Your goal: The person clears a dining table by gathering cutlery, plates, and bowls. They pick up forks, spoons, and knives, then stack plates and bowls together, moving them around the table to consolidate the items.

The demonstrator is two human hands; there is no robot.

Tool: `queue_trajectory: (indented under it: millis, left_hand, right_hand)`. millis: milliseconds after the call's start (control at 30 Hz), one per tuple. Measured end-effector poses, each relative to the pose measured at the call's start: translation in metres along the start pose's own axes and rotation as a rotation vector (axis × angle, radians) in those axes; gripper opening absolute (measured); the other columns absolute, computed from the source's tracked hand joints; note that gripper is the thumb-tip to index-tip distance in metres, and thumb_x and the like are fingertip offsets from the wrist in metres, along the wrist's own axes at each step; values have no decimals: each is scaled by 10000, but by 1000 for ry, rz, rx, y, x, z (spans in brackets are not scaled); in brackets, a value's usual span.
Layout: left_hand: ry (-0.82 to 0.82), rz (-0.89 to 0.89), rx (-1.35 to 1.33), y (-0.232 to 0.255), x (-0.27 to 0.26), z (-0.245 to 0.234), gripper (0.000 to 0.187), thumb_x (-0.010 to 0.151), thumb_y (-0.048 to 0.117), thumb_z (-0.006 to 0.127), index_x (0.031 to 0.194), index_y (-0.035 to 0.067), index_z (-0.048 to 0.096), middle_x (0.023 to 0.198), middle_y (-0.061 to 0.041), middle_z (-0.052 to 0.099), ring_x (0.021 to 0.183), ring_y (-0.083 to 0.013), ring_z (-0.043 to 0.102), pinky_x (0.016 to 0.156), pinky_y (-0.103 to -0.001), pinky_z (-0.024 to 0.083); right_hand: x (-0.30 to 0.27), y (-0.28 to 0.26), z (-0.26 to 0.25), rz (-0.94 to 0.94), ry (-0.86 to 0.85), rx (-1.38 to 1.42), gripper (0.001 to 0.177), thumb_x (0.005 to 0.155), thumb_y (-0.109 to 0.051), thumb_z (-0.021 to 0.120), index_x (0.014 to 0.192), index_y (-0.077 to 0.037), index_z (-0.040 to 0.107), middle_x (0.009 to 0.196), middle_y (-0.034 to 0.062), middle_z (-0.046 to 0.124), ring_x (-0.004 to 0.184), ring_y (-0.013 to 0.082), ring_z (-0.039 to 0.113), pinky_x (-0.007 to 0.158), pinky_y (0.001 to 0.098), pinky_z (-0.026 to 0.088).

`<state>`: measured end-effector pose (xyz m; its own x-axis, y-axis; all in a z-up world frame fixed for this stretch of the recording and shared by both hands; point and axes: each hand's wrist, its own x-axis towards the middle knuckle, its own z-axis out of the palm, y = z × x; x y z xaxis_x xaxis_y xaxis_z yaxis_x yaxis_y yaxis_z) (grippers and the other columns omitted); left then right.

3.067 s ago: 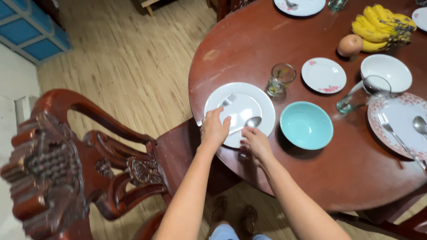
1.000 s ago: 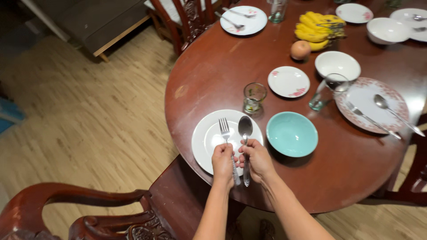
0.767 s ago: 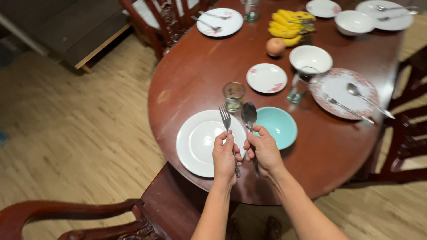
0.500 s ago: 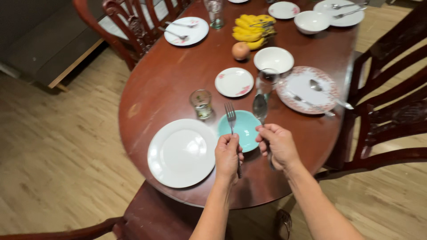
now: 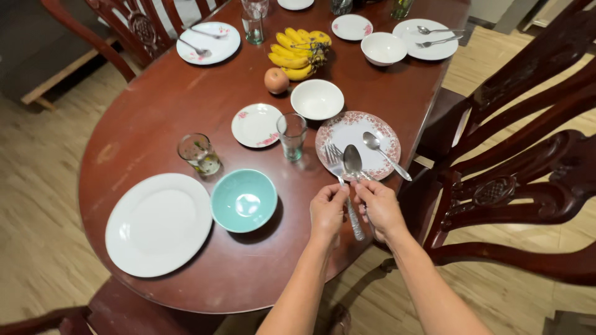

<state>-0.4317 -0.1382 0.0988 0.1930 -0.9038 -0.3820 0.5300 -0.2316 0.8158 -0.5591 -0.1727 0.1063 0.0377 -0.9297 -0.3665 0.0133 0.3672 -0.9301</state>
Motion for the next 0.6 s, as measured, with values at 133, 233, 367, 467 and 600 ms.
queue_trajectory:
  millis: [133,233,367,467,600]
  left_hand:
    - [55,19,106,-18,12,21,188,912,159,736,1019,7,762,750,6,667,599,-68,532,508,-243,417]
    - [77,-21,86,-26,25,25,210,919,127,725,1056,-25,776,754,-9,688,602,-83,552,519,-247,454]
    - [2,-92,34,-36,49,29,205,969,120,665,1086,-21,756,739,-34,660,589,-98,572,508,-260,478]
    - [-87,-123,111,-39,68,42,218,979,151,633,1097,13,755,745,-78,656,608,-156,608,551,-293,509]
    - [53,73,531,-47,94,44,283,918,259,689,1080,41,770,926,-96,776,846,-196,735,785,-347,560]
  right_hand:
    - [29,15,-15,-51,-136,126,205,1040,-138,611,1093,38,702,822,15,674,660,71,580,563,233,478]
    - [45,19,-16,36,-151,186,199,1030,-131,582,1116,17,683,841,20,683,666,93,611,570,256,506]
    - [62,25,-24,129,-115,140,189,1004,-154,558,1109,-29,653,749,36,651,539,138,578,469,292,472]
    - [85,19,-39,128,-77,89,207,1009,-169,585,1127,-34,688,720,33,618,512,116,535,436,275,417]
    - [121,9,-63,93,58,-196,276,950,-171,711,1192,-46,753,780,75,632,593,152,522,509,326,414]
